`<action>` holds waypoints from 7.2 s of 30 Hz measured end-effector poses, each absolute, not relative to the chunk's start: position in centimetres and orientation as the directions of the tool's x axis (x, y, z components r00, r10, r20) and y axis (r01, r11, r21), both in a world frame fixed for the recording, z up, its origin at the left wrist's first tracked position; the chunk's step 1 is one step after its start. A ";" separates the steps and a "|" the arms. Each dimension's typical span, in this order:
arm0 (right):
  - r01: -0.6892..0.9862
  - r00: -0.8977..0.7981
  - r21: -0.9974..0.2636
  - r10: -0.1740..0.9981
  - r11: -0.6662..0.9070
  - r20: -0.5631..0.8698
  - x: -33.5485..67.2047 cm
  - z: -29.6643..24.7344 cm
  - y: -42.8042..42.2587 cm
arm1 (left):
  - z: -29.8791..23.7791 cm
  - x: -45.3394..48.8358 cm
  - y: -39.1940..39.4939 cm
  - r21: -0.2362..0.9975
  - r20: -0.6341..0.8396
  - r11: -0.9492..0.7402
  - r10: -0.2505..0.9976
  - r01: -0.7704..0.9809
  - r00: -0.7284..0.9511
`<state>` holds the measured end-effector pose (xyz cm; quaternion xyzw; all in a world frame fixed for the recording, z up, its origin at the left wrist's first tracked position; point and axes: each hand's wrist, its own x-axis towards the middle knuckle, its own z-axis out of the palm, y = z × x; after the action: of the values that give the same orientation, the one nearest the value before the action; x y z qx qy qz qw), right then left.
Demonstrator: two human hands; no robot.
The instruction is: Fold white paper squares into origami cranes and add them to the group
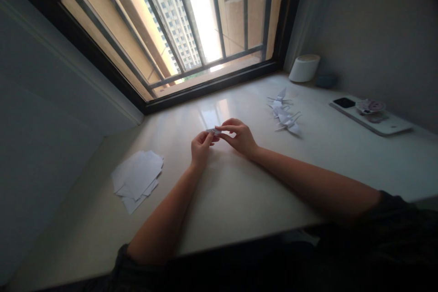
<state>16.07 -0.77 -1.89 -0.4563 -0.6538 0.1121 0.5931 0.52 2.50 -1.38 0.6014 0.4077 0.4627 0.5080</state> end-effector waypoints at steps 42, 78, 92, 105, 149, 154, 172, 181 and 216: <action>-0.200 0.014 -0.923 0.943 0.328 0.332 15.7 -1.8 0.0 | -0.4 0.5 0.8 0.702 0.629 -0.661 0.750 0.266 0.205; 0.149 0.173 -0.932 0.920 0.330 0.353 16.2 -2.5 0.3 | -1.6 0.9 2.4 0.973 0.223 -0.230 0.940 -0.004 0.258; 0.214 0.181 -0.921 0.913 0.326 0.365 16.2 -2.2 0.0 | -1.3 0.7 2.4 0.984 0.132 -0.157 0.962 0.086 0.238; 0.174 0.161 -0.936 0.929 0.306 0.333 16.2 -2.0 -0.1 | -1.4 0.7 2.4 0.976 0.134 -0.171 0.960 0.135 0.248; 0.166 0.299 -0.928 0.880 0.332 0.369 16.5 -1.9 -0.1 | -1.6 0.7 2.3 0.970 0.116 -0.177 0.939 0.166 0.323; 0.167 0.246 -0.937 0.908 0.307 0.341 16.4 -1.5 -0.3 | -1.5 0.7 1.9 0.964 0.146 -0.210 0.930 0.162 0.336; 0.267 0.280 -0.889 0.853 0.372 0.440 16.3 -1.6 -0.4 | -1.2 0.7 2.3 0.978 0.127 -0.163 0.960 0.130 0.250; 0.222 0.172 -0.911 0.905 0.348 0.388 16.6 -1.9 -0.1 | -1.4 0.7 2.5 0.980 0.138 -0.165 0.965 0.108 0.221; 0.168 0.218 -0.924 0.901 0.345 0.376 15.9 -2.0 0.0 | -1.3 0.7 2.4 0.987 0.147 -0.156 0.972 0.034 0.181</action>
<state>15.91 -0.05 -1.97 -0.4873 -0.5484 0.3003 0.6095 0.66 2.36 -1.27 0.5913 0.4256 0.4779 0.4907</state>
